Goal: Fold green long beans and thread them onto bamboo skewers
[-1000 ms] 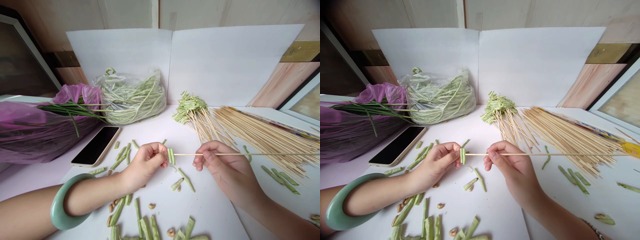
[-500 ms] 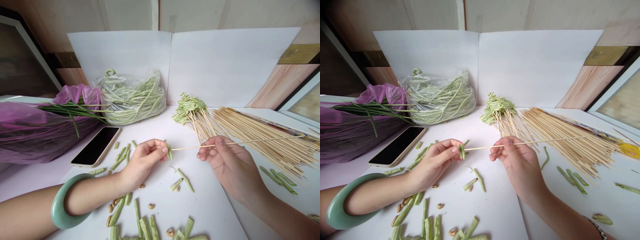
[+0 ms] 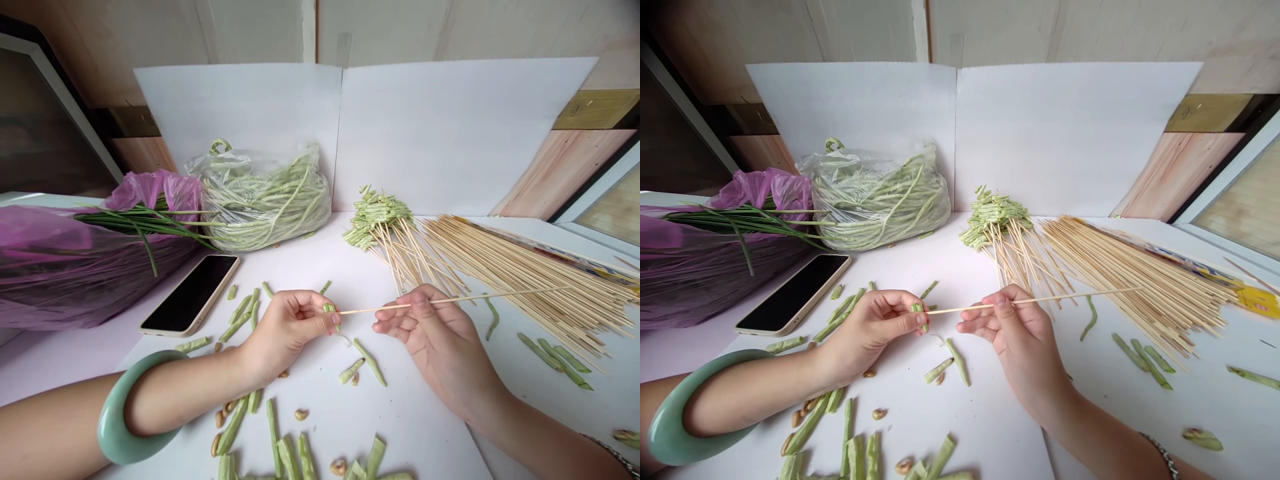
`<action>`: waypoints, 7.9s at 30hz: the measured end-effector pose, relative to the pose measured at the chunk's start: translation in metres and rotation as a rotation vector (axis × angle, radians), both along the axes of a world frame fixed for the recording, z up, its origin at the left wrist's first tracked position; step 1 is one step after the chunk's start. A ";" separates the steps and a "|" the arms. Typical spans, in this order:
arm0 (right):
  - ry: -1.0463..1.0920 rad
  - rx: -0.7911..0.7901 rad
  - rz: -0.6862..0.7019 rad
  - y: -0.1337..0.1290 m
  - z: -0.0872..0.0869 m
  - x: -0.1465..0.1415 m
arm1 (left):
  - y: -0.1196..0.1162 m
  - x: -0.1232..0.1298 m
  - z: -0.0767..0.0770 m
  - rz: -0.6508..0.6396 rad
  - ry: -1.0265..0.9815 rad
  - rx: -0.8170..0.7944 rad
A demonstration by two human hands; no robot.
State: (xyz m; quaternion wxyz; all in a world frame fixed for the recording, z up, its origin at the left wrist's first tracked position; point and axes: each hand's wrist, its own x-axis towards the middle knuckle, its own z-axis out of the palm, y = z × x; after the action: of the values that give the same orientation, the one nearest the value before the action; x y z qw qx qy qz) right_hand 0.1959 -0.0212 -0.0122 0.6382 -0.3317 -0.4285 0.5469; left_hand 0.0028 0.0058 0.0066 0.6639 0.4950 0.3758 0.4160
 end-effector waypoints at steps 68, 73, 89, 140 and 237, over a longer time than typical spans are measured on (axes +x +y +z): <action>0.004 -0.086 -0.083 0.003 -0.002 -0.002 | 0.006 0.000 -0.005 0.032 -0.106 -0.062; 0.008 -0.099 -0.069 0.001 -0.002 -0.003 | 0.006 0.000 -0.007 0.061 -0.065 -0.037; -0.045 -0.012 0.040 -0.001 0.001 -0.003 | 0.005 -0.004 -0.009 0.010 -0.144 -0.080; -0.012 -0.086 -0.326 0.010 0.015 0.018 | -0.003 -0.024 0.041 -1.168 0.476 0.483; -0.175 0.231 -0.069 -0.004 0.009 0.003 | 0.011 -0.008 -0.004 -0.151 -0.065 -0.013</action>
State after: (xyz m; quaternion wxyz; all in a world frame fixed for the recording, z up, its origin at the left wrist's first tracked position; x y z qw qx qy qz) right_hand 0.1987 -0.0254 -0.0035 0.6508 -0.3171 -0.5308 0.4406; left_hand -0.0056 0.0172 0.0026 0.7085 0.5039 0.3183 0.3780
